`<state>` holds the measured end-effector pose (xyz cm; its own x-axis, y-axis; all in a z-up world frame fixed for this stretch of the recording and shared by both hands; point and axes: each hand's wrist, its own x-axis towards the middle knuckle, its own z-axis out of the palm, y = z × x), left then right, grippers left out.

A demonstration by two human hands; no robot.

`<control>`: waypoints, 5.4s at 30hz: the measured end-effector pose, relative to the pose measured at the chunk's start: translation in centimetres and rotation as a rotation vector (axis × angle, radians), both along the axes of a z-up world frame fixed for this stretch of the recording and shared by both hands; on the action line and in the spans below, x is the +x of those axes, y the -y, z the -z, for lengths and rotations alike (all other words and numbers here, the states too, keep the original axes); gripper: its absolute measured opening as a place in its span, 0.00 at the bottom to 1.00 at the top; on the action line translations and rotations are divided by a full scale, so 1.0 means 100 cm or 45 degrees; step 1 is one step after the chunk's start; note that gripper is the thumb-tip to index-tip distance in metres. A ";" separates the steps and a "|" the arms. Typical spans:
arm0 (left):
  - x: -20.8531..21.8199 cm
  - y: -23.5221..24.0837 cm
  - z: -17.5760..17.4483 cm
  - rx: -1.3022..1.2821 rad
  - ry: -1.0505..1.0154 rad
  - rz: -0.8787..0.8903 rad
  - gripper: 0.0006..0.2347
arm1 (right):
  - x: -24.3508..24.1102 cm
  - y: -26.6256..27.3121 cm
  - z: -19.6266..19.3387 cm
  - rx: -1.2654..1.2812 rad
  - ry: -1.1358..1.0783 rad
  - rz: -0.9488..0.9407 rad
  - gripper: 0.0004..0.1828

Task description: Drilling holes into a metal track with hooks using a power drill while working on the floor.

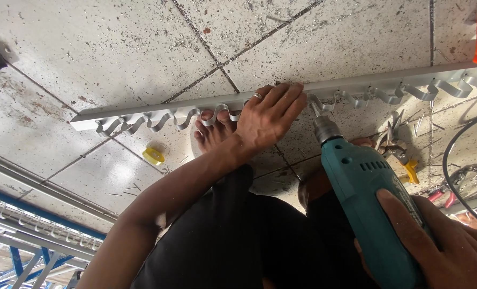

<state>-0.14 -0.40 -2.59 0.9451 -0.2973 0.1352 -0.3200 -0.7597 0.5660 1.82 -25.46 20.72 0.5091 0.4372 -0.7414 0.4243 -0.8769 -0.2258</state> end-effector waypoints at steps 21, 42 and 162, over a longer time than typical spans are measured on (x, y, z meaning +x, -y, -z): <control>0.002 -0.003 -0.003 0.047 -0.025 0.040 0.12 | 0.000 0.016 0.011 -0.186 -0.205 -0.245 0.70; 0.002 -0.003 -0.005 0.086 -0.014 0.034 0.12 | 0.010 0.014 0.011 -0.227 -0.214 -0.431 0.78; 0.025 0.003 0.002 0.096 -0.066 -0.013 0.14 | 0.025 0.004 0.003 0.237 0.121 -0.046 0.49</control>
